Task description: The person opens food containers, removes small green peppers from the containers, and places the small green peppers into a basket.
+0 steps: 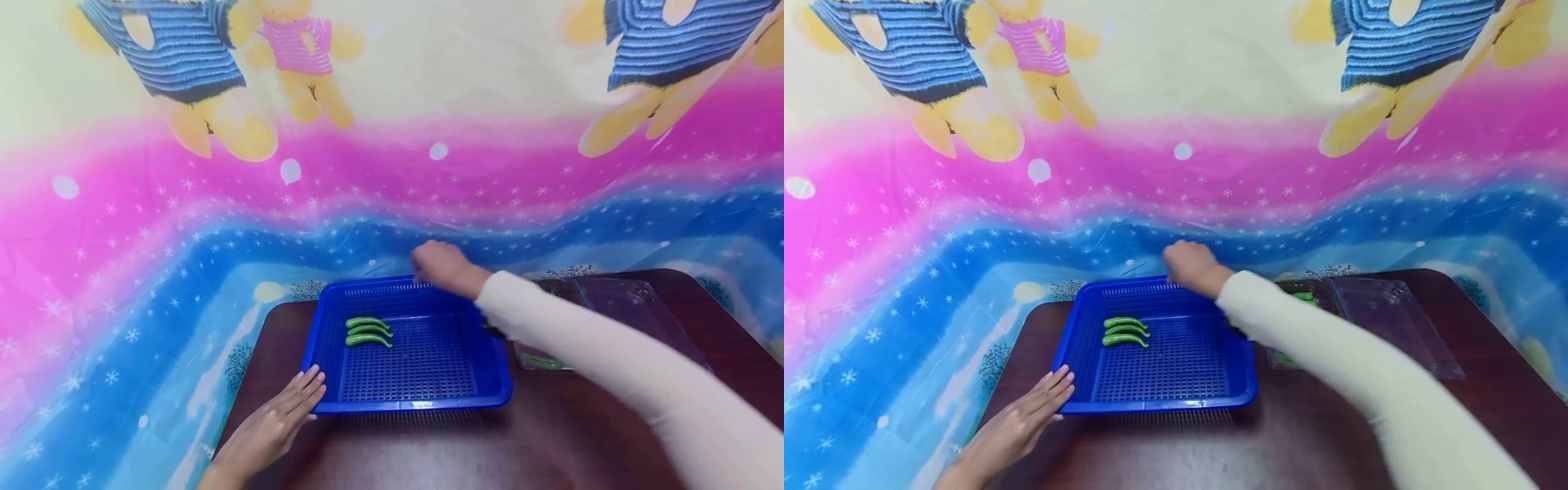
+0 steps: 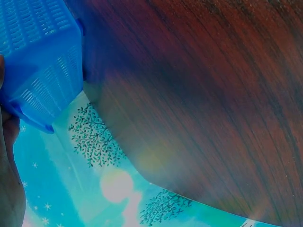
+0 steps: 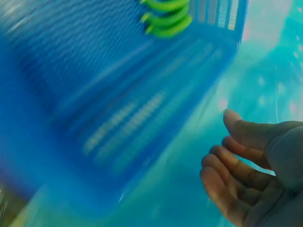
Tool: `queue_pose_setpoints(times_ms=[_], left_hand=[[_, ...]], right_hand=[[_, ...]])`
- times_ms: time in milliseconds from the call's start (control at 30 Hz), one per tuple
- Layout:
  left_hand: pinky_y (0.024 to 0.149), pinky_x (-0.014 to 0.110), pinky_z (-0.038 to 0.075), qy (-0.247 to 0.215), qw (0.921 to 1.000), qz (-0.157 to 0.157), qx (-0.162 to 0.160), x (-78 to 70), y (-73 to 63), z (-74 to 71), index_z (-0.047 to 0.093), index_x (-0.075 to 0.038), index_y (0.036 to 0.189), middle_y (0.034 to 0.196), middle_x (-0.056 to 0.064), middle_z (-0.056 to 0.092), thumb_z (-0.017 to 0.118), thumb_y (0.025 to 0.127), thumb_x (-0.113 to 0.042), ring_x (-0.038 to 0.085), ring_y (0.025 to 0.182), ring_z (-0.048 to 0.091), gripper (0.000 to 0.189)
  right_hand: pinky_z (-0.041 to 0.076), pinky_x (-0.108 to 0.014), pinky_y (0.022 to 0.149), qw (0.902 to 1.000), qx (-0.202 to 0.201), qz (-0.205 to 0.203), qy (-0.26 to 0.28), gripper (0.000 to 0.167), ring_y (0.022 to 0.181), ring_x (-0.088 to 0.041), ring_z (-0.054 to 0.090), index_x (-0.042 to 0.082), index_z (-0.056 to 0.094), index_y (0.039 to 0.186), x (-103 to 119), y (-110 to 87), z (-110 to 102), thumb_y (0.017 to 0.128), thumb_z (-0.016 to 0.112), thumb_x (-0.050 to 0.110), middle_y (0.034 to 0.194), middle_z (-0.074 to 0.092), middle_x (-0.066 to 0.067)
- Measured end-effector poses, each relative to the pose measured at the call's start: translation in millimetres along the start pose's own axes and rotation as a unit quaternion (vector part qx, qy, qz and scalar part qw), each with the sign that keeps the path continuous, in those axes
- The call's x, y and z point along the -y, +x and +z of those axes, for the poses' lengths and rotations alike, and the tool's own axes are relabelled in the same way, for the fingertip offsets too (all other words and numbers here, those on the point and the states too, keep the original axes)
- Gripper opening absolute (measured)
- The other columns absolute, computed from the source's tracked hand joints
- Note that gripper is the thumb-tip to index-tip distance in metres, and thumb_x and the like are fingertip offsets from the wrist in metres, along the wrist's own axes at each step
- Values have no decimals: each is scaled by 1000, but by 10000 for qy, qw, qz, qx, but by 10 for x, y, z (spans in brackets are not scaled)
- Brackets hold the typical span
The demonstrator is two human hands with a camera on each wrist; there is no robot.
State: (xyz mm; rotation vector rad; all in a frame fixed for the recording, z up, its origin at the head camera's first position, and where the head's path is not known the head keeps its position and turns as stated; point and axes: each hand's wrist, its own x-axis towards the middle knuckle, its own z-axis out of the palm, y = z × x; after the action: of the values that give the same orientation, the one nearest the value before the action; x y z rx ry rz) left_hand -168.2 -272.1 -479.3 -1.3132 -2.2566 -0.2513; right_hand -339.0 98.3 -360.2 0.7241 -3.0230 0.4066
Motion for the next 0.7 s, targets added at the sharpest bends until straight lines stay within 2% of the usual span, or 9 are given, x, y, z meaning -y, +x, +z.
queue_pose_setpoints(times_ms=[133,267,300,400,500,600,700], left_hand=[[129,30,27,-70,10000,9,-5,-7,21,5,61,2,140,148,22,56,38,113,-25,34,135,59,44],[129,28,25,-94,9999,-56,53,-13,13,-12,61,1,140,146,23,59,38,113,-27,33,135,60,45],[129,28,24,-91,9999,-74,58,-11,8,-14,60,0,141,145,22,59,38,113,-27,33,135,60,45],[129,27,22,-131,9998,-101,90,-9,6,-11,58,-2,144,148,20,57,38,113,-28,32,137,58,45],[129,27,24,-157,9999,-55,7,-13,13,10,58,-1,144,147,21,57,38,113,-27,31,139,57,45],[129,28,25,-166,9998,-31,-49,-21,10,4,59,0,143,146,23,59,38,113,-27,30,139,56,45],[129,27,25,-172,9998,-43,-20,-21,13,-4,58,-1,143,146,23,58,38,113,-27,31,138,57,45]], right_hand=[[57,-28,55,9995,-109,281,80,13,58,-13,59,6,72,87,-506,-497,-288,91,79,17,72,68,-2],[47,-25,49,9977,-101,666,10,14,53,-13,53,2,70,87,-887,-1006,-389,92,76,13,66,61,-4],[45,-25,48,9969,-109,778,-51,14,52,-14,52,2,68,84,-965,-1114,-390,92,76,11,64,58,-4],[40,-25,47,9938,-88,1060,-330,22,50,-15,48,5,63,72,-1174,-1384,-338,91,73,6,59,52,-3],[40,-26,47,9901,202,1345,-363,27,51,-15,48,7,59,67,-1322,-1579,-225,89,74,5,58,52,-3],[42,-27,50,9875,498,1485,-196,25,53,-15,50,7,59,69,-1394,-1692,-91,88,75,5,60,54,-3],[39,-26,50,9841,635,1660,68,24,54,-14,44,7,56,71,-1427,-1768,42,90,67,-3,60,49,-3]])
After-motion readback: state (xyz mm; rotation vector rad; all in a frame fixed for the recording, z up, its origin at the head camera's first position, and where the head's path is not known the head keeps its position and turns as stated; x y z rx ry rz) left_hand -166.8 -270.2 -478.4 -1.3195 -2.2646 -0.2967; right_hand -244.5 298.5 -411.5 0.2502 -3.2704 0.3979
